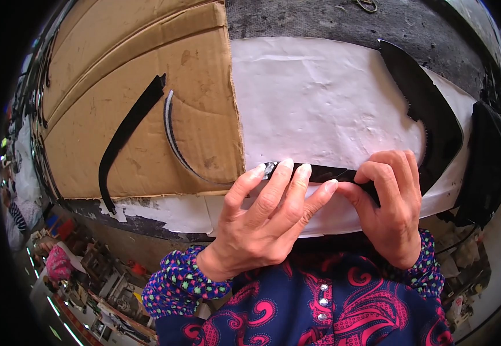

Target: The recorder is aligning and assembling black leather straps onto white shoe upper components at a factory workbench.

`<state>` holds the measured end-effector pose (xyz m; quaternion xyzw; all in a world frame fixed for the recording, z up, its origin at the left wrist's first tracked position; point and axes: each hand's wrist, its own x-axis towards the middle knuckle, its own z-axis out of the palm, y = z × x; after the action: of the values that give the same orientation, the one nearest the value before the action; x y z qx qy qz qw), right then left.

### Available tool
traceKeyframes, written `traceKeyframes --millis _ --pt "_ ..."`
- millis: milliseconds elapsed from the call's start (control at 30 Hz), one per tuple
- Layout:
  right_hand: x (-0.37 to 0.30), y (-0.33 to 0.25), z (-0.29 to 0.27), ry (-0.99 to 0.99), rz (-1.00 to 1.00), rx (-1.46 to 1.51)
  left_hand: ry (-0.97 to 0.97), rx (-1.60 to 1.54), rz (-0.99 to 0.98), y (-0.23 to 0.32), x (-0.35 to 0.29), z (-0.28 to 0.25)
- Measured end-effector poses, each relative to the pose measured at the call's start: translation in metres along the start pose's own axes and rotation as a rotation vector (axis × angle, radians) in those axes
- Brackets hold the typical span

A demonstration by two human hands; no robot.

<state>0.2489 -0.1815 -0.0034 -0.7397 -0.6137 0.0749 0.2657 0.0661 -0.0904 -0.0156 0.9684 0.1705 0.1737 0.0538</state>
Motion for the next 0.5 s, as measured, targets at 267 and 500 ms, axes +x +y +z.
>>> traceKeyframes --millis 267,500 --pt "-0.0075 0.0029 -0.0039 0.022 0.071 0.189 -0.033 0.079 0.024 0.0016 -0.0001 -0.0006" --pt "-0.0067 0.0054 -0.0053 0.030 0.047 0.198 -0.041 0.076 0.018 0.0027 0.0014 -0.0007"
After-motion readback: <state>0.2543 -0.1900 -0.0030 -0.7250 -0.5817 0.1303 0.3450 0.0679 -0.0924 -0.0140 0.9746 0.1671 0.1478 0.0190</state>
